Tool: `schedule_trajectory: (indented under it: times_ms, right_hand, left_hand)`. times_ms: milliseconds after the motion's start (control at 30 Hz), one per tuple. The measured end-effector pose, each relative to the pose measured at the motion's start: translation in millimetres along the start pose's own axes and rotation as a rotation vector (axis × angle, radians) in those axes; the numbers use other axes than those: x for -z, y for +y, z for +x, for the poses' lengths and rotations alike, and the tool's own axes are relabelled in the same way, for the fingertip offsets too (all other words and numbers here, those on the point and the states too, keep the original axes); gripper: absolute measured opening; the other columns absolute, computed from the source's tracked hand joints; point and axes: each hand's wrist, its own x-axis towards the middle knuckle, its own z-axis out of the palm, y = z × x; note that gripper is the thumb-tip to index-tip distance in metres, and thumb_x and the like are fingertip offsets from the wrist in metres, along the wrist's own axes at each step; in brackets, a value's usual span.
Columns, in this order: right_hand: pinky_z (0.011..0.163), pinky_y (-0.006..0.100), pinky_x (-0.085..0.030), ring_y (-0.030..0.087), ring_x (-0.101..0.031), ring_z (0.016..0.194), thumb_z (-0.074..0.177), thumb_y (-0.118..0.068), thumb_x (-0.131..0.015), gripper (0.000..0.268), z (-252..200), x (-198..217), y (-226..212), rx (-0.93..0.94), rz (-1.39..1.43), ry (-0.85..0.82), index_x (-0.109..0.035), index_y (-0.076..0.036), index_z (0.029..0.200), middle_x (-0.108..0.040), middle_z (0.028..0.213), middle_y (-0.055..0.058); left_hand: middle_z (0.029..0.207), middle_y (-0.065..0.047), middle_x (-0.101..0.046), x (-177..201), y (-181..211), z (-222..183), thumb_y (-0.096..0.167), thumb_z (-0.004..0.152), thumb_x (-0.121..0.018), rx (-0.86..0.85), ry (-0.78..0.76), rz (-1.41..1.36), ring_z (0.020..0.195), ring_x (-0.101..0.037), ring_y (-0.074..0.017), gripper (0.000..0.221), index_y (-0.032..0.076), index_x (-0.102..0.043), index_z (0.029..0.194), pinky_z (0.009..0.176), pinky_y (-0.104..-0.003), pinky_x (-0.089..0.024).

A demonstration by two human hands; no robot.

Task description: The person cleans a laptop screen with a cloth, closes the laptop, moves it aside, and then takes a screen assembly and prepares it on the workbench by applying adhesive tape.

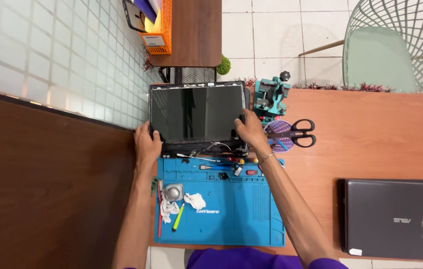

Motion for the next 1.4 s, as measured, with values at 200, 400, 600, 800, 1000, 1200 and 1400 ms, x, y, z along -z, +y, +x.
schedule_trajectory:
  times_ms: [200, 400, 600, 800, 1000, 1200, 1400]
  right_hand:
    - [0.109, 0.046, -0.042, 0.043, -0.054, 0.127, 0.086, -0.021, -0.068, 0.063, 9.0, -9.1, 17.7, -0.063, -0.030, 0.038, -0.051, 0.008, 0.140, -0.057, 0.135, 0.030]
    - [0.105, 0.043, -0.050, 0.038, -0.067, 0.118, 0.085, -0.019, -0.067, 0.056, 10.9, -4.5, 13.4, -0.176, 0.080, 0.021, -0.058, 0.006, 0.134, -0.069, 0.123, 0.025]
    - [0.104, 0.044, -0.048, 0.041, -0.060, 0.118, 0.082, -0.024, -0.073, 0.063, 20.2, -15.4, 28.4, -0.329, -0.014, 0.049, -0.056, 0.005, 0.135, -0.061, 0.125, 0.028]
    - [0.107, 0.048, -0.041, 0.044, -0.050, 0.122, 0.082, -0.025, -0.080, 0.057, 22.4, -32.0, 53.3, -0.216, -0.089, 0.144, -0.061, 0.007, 0.126, -0.061, 0.119, 0.031]
    - [0.088, 0.035, -0.052, 0.024, -0.065, 0.099, 0.088, -0.017, -0.070, 0.048, 19.1, -35.9, 50.0, -0.330, 0.292, 0.109, -0.049, 0.004, 0.125, -0.066, 0.110, 0.018]
    - [0.089, 0.030, -0.050, 0.017, -0.063, 0.100, 0.095, -0.011, -0.063, 0.042, 20.8, -20.7, 25.8, -0.268, 0.472, 0.067, -0.045, 0.001, 0.130, -0.067, 0.111, 0.013]
    - [0.091, 0.031, -0.049, 0.017, -0.062, 0.106, 0.100, -0.012, -0.055, 0.038, 13.5, 16.0, -26.2, -0.252, 0.611, 0.021, -0.044, -0.006, 0.136, -0.067, 0.117, 0.014]
  left_hand:
    - [0.137, -0.024, -0.053, 0.1, 3.5, 7.1, 0.018, 0.095, -0.061, 0.147, -0.038, -0.056, 0.128, -0.051, -0.0423, 0.052, -0.004, -0.053, 0.141, 0.110, -0.047, -0.041]
    - [0.132, -0.023, -0.052, -3.5, 9.6, 16.5, 0.022, 0.097, -0.061, 0.237, -0.059, -0.047, 0.121, -0.054, -0.0408, 0.047, -0.005, -0.055, 0.135, 0.104, -0.049, -0.044]
    - [0.128, -0.025, -0.053, -11.6, 0.7, 22.6, 0.021, 0.103, -0.054, 0.238, -0.016, -0.138, 0.116, -0.055, -0.0399, 0.034, -0.005, -0.054, 0.124, 0.100, -0.049, -0.045]
    - [0.119, -0.025, -0.061, -12.1, 2.0, 24.3, 0.021, 0.104, -0.051, 0.268, -0.010, -0.199, 0.110, -0.060, -0.0392, 0.030, -0.005, -0.053, 0.120, 0.096, -0.048, -0.046]
    - [0.112, -0.023, -0.065, -5.3, 5.3, 23.0, 0.017, 0.104, -0.047, 0.286, -0.005, -0.249, 0.104, -0.063, -0.0367, 0.026, -0.004, -0.053, 0.119, 0.093, -0.046, -0.048]
    - [0.112, -0.021, -0.066, 14.5, 17.1, 27.6, 0.015, 0.105, -0.047, 0.218, 0.057, -0.254, 0.103, -0.064, -0.0317, 0.027, -0.004, -0.056, 0.121, 0.091, -0.044, -0.050]
    - [0.114, -0.018, -0.067, 48.4, 46.2, 36.7, 0.018, 0.104, -0.049, 0.197, 0.097, -0.257, 0.103, -0.065, -0.0283, 0.034, -0.004, -0.057, 0.128, 0.091, -0.042, -0.052]
